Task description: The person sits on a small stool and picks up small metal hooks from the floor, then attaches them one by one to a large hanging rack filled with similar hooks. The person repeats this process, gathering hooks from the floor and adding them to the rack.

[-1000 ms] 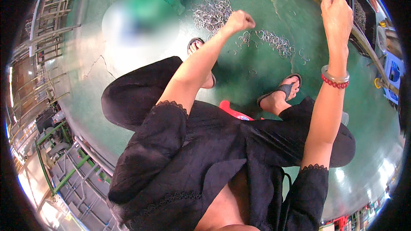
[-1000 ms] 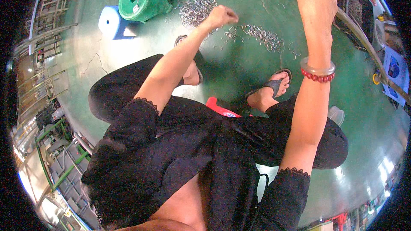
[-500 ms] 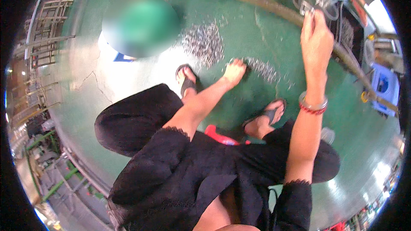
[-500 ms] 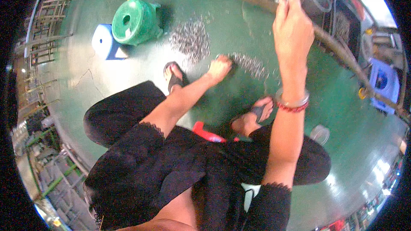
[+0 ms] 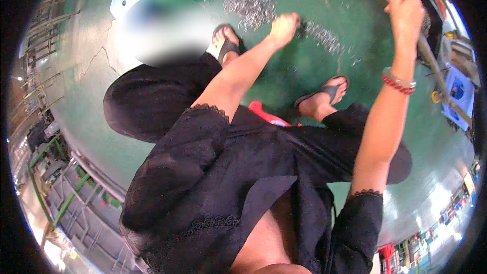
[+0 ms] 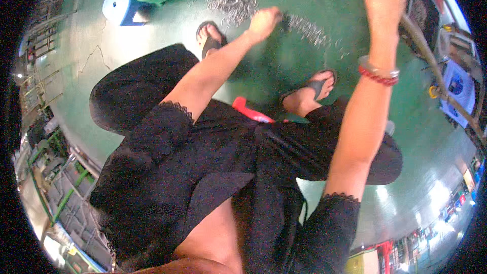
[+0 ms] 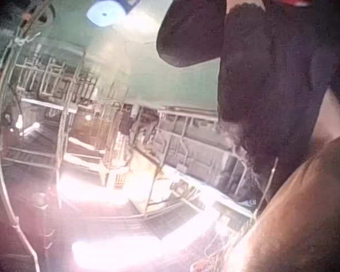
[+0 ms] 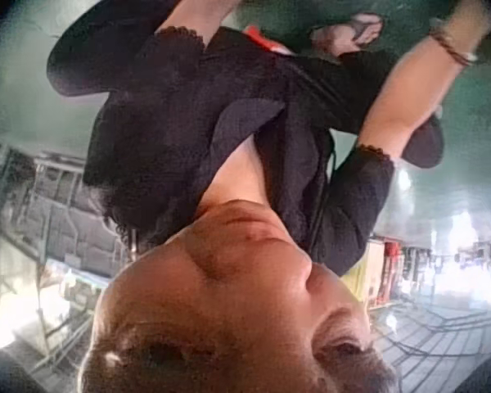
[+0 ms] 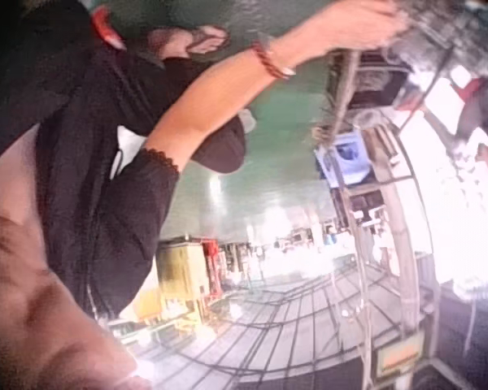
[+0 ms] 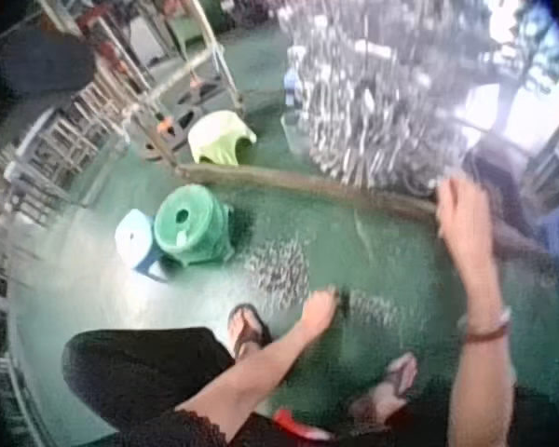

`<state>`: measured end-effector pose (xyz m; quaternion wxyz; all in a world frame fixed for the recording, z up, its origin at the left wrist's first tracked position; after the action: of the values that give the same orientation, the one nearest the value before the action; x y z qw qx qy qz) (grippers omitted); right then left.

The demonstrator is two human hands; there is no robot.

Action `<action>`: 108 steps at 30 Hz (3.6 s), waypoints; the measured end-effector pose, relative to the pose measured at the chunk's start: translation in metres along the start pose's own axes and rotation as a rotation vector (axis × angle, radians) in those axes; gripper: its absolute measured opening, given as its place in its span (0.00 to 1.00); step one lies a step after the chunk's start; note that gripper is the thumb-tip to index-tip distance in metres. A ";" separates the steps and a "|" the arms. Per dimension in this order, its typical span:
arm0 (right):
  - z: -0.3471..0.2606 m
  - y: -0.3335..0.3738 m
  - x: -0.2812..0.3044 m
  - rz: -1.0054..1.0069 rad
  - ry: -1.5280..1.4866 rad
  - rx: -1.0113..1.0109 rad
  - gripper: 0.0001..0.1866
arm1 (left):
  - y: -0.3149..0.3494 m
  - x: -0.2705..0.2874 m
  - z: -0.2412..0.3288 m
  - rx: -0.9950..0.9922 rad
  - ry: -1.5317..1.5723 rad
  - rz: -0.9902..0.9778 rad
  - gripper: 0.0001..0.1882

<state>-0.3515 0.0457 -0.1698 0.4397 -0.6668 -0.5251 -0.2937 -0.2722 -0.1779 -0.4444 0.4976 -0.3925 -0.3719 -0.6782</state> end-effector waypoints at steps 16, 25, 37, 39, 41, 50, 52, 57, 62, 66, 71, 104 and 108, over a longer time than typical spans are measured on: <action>-0.022 0.017 0.017 0.173 -0.143 0.001 0.15 | 0.018 -0.011 0.010 -0.365 -0.466 -0.097 0.10; -0.025 0.015 0.017 0.013 -0.547 -0.210 0.13 | -0.017 0.012 0.005 0.114 0.161 0.037 0.12; -0.033 0.024 0.001 -0.139 -0.798 -0.318 0.12 | -0.071 0.198 0.147 -0.039 1.474 0.033 0.10; -0.033 0.025 0.003 -0.132 -0.779 -0.308 0.12 | -0.068 0.205 0.155 -0.062 1.530 0.000 0.10; -0.032 0.026 0.004 -0.133 -0.769 -0.310 0.12 | -0.067 0.205 0.154 -0.059 1.523 -0.049 0.10; -0.028 0.034 0.010 -0.252 -0.800 -0.291 0.13 | -0.062 0.199 0.150 -0.097 1.455 -0.262 0.10; -0.023 0.036 0.012 -0.293 -0.782 -0.290 0.14 | -0.061 0.197 0.153 -0.152 1.402 -0.291 0.09; -0.039 0.032 0.040 -0.097 -0.390 -0.004 0.13 | -0.061 0.199 0.160 -0.265 1.199 -0.294 0.09; -0.050 0.012 0.048 -0.391 -0.329 -0.141 0.11 | -0.065 0.198 0.166 -0.277 1.076 -0.277 0.08; -0.037 -0.004 0.031 -0.434 -0.493 -0.229 0.12 | -0.069 0.181 0.158 -0.212 1.419 -0.325 0.12; -0.025 -0.033 0.018 -0.285 -0.403 -0.239 0.11 | -0.093 0.135 0.119 0.105 1.807 -0.421 0.22; -0.035 -0.048 0.013 -0.236 -0.619 -0.208 0.17 | -0.104 0.210 0.139 -0.040 1.528 -0.109 0.07; -0.027 -0.032 0.007 -0.175 -0.826 -0.268 0.15 | -0.090 0.181 0.139 0.309 1.814 0.098 0.10</action>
<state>-0.3783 0.0270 -0.1431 0.0760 -0.7322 -0.6687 -0.1043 -0.3728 -0.1025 -0.2333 0.6735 0.3452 0.0914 -0.6472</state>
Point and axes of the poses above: each hand's wrist, its own y-axis away from the middle knuckle, its own x-axis out of the back of the hand, z = x × y, the point moved 6 cm from there along -y, towards the middle knuckle, and after that the axes turned 11 degrees about -y, right-handed, at the moved point
